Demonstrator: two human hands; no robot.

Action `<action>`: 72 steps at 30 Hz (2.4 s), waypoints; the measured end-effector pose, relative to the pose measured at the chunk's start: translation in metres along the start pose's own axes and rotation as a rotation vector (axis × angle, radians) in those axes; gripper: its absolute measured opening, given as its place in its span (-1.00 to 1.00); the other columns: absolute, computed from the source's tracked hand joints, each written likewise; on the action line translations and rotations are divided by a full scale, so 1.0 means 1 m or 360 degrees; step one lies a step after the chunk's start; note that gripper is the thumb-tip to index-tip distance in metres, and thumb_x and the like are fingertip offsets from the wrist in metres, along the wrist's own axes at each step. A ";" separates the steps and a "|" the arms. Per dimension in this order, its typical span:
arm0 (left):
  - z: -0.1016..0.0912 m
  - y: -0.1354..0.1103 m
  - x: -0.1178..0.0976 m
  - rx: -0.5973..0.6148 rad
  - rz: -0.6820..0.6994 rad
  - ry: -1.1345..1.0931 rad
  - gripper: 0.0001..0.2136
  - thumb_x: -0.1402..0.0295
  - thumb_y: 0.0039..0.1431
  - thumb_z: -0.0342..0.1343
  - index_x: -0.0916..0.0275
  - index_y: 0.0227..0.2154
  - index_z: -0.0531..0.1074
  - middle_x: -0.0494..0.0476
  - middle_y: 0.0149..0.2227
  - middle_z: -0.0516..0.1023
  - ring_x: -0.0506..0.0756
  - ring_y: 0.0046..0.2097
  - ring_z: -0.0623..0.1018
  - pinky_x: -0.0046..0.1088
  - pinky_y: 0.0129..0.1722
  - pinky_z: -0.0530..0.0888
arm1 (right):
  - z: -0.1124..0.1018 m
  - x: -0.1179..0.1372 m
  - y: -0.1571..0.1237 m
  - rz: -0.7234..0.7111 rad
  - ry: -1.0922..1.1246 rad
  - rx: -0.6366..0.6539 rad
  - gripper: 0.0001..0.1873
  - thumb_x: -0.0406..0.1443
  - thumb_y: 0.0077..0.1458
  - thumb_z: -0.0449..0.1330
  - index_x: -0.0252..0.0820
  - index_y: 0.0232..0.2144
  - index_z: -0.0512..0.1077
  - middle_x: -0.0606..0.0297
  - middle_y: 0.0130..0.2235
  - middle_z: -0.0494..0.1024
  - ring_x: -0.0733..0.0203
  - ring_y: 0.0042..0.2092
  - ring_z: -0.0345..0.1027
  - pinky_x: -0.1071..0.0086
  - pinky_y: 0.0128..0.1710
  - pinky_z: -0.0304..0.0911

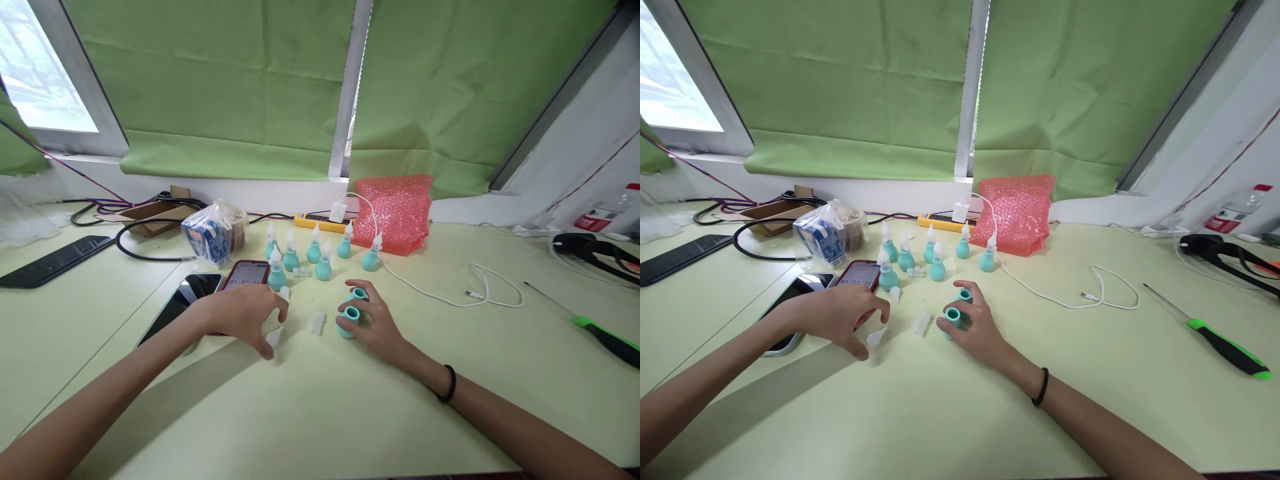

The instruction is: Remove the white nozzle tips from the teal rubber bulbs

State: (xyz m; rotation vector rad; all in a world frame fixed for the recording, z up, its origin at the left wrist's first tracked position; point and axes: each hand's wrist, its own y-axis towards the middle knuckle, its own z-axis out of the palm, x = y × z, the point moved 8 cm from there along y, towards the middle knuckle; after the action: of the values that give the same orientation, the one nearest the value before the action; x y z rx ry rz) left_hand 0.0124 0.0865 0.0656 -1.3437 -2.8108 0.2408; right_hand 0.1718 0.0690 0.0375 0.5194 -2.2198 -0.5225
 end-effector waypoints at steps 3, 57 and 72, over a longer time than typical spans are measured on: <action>0.010 0.000 -0.006 0.0107 -0.0003 0.0026 -0.75 0.36 -0.26 0.14 0.15 -0.39 0.39 -0.01 -0.56 0.38 0.06 -0.46 0.38 -0.56 -0.58 0.15 | 0.001 -0.001 0.001 -0.0017 -0.0035 0.0023 -0.89 -0.25 -0.11 0.17 -0.19 -0.49 0.40 0.16 -0.12 0.21 0.15 -0.17 0.23 0.25 -0.16 0.16; 0.039 0.012 -0.055 -0.0682 -0.0050 0.0142 -0.82 0.40 0.04 -0.14 0.32 -0.32 0.29 0.31 -0.24 0.33 0.22 -0.17 0.35 -0.25 -0.31 0.39 | 0.017 -0.017 0.002 -0.0308 -0.0806 0.0280 -0.71 -0.36 0.04 -0.04 -0.30 -0.15 0.27 0.06 -0.02 0.29 0.11 0.04 0.10 0.18 -0.01 0.14; 0.025 0.010 -0.046 -0.1058 0.0225 0.0138 -0.76 0.44 0.03 -0.09 0.32 -0.20 0.29 0.32 -0.07 0.31 0.24 -0.05 0.30 -0.22 -0.15 0.35 | 0.045 0.013 -0.010 -0.0149 -0.0480 0.0628 -0.38 -0.29 0.08 -0.08 -0.27 0.14 -0.25 0.13 0.20 -0.31 0.13 0.20 -0.38 0.19 0.11 -0.07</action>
State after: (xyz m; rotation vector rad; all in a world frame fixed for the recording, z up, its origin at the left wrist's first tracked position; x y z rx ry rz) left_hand 0.0469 0.0540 0.0422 -1.5894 -2.8274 -0.8003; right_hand 0.1309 0.0632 0.0126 0.7947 -2.6153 -0.2162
